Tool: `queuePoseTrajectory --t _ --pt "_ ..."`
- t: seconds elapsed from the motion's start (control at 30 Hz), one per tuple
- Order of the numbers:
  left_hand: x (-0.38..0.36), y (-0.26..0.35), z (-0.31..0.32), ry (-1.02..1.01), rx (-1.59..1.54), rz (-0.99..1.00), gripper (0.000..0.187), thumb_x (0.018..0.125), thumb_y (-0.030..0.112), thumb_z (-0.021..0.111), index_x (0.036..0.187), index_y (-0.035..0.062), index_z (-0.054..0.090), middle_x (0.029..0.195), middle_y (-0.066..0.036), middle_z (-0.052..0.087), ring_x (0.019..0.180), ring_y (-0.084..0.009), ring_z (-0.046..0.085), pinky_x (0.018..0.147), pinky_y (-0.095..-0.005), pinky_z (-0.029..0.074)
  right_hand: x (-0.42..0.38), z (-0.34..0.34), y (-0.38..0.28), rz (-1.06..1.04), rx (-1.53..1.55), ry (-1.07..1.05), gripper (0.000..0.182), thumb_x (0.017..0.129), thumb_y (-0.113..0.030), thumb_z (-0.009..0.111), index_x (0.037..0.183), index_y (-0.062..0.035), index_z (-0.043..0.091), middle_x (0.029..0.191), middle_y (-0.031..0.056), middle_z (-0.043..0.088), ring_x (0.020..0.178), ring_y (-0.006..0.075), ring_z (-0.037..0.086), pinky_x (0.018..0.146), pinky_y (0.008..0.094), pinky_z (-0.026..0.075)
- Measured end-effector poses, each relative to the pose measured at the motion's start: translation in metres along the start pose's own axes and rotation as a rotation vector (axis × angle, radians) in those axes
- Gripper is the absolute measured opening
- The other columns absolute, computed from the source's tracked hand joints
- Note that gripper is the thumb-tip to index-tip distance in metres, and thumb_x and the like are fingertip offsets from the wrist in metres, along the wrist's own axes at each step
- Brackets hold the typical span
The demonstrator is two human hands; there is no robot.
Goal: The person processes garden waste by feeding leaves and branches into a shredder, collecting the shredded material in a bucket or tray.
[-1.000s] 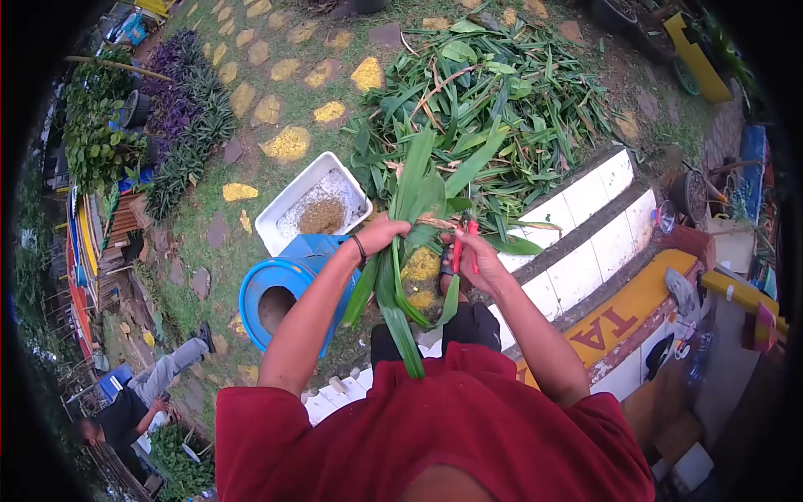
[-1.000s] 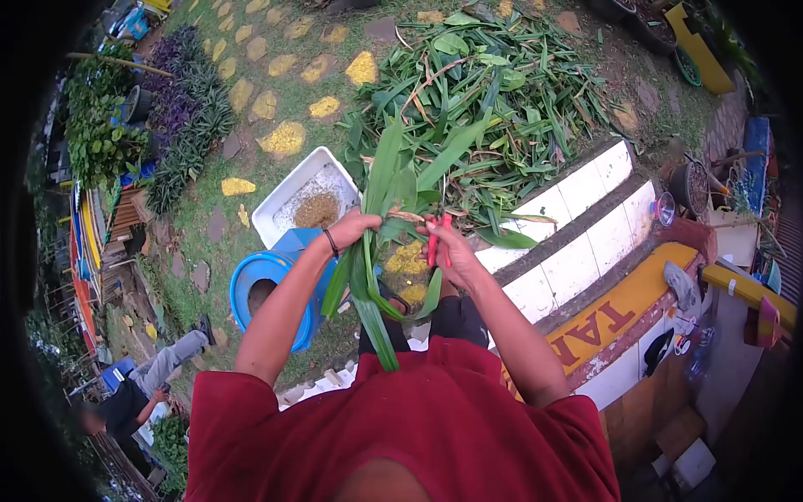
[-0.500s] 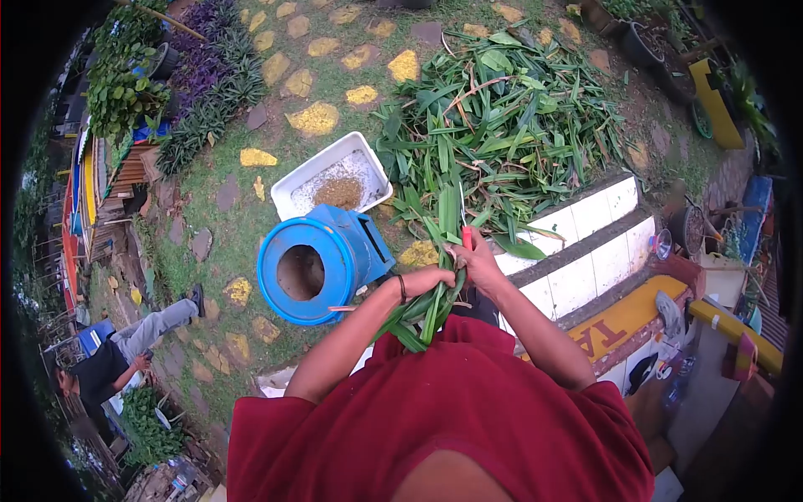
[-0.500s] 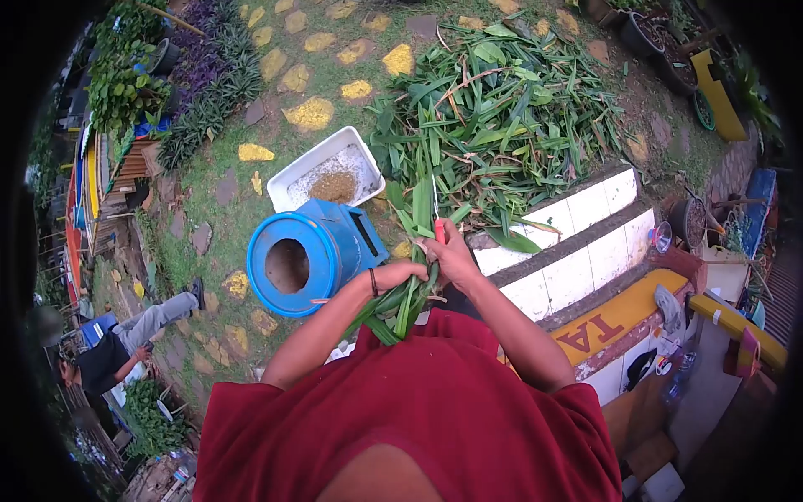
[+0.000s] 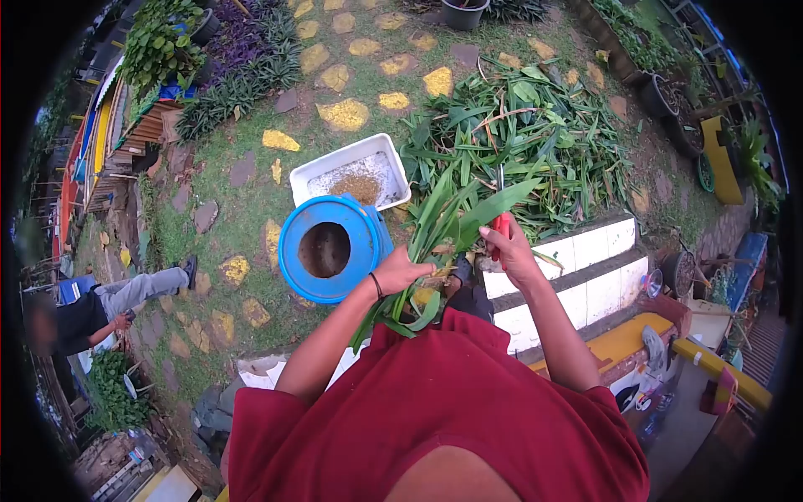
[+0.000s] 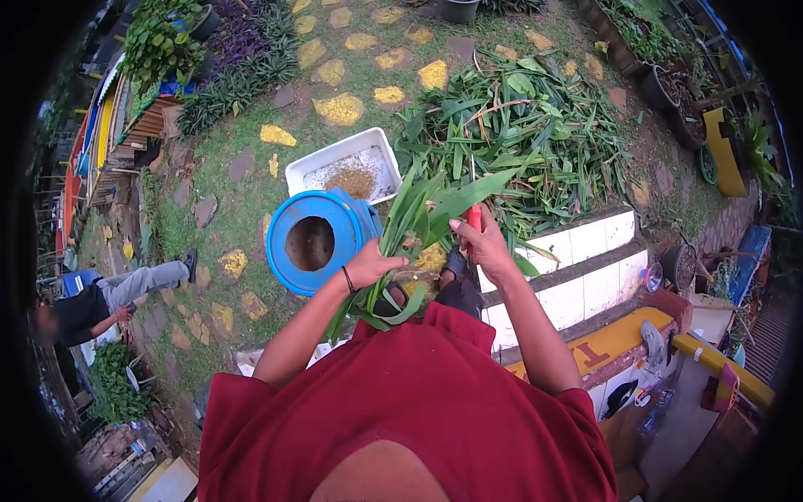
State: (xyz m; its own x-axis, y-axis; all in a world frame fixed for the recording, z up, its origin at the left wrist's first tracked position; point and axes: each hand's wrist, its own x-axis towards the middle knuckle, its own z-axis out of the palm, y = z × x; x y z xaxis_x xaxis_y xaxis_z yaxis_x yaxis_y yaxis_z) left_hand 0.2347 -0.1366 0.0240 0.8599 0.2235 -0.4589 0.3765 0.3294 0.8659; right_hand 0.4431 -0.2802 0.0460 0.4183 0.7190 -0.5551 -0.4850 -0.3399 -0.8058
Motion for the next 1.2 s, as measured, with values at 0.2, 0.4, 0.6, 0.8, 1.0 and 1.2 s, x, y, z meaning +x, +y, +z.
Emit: queuePoseTrajectory --t 0.2,0.4,0.6,0.8,1.0,1.2 --pt "-0.100 0.064 -0.064 0.361 0.016 0.373 0.006 0.081 -0.002 0.061 0.086 -0.0004 0.061 0.084 -0.007 0.068 0.078 -0.0114 0.061 0.071 -0.0287 0.051 -0.020 0.021 0.001 -0.049 -0.058 -0.020 0.057 0.087 -0.023 0.071 0.136 -0.0081 0.045 0.116 0.0052 0.064 0.070 0.0071 0.050 0.066 0.0234 0.044" --pt "-0.171 0.048 -0.116 0.794 -0.060 0.667 0.019 0.090 -0.003 0.056 0.109 -0.0004 0.058 0.096 -0.005 0.063 0.084 -0.0133 0.059 0.074 -0.0309 0.051 -0.038 0.059 0.011 -0.066 -0.097 -0.041 0.057 0.087 -0.021 0.071 0.136 -0.0079 0.045 0.113 0.0034 0.064 0.069 0.0060 0.049 0.064 0.0221 0.043" --pt "-0.226 0.047 -0.165 1.044 0.555 0.844 0.018 0.089 0.000 0.060 0.107 -0.0002 0.059 0.096 -0.006 0.064 0.086 -0.0146 0.061 0.076 -0.0309 0.051 -0.058 0.080 0.048 -0.059 -0.168 -0.045 0.059 0.086 -0.020 0.072 0.136 -0.0064 0.045 0.110 0.0026 0.064 0.070 0.0064 0.049 0.062 0.0224 0.041" --pt "-0.283 0.016 -0.230 0.960 -0.230 0.993 0.032 0.095 0.012 0.061 0.125 0.0024 0.054 0.116 -0.012 0.062 0.106 -0.0184 0.060 0.094 -0.0368 0.051 -0.085 0.087 0.095 -0.030 -0.194 -0.023 0.056 0.086 -0.018 0.070 0.134 -0.0076 0.044 0.109 0.0041 0.063 0.070 0.0064 0.049 0.062 0.0218 0.041" --pt "-0.229 0.026 -0.173 1.159 0.117 0.953 0.019 0.086 0.006 0.069 0.102 -0.0039 0.064 0.099 -0.007 0.067 0.089 -0.0165 0.065 0.079 -0.0326 0.052 -0.076 0.103 0.130 0.016 -0.334 -0.147 0.059 0.086 -0.019 0.072 0.134 -0.0044 0.042 0.109 0.0073 0.062 0.094 0.0130 0.059 0.075 0.0267 0.046" --pt "-0.109 -0.079 -0.175 1.274 -0.040 0.828 0.017 0.081 0.005 0.073 0.094 -0.0024 0.066 0.094 -0.007 0.071 0.085 -0.0143 0.066 0.078 -0.0314 0.051 -0.072 0.136 0.130 -0.076 -0.319 -0.166 0.058 0.086 -0.017 0.071 0.133 -0.0008 0.042 0.108 0.0089 0.062 0.099 0.0155 0.058 0.089 0.0290 0.046"
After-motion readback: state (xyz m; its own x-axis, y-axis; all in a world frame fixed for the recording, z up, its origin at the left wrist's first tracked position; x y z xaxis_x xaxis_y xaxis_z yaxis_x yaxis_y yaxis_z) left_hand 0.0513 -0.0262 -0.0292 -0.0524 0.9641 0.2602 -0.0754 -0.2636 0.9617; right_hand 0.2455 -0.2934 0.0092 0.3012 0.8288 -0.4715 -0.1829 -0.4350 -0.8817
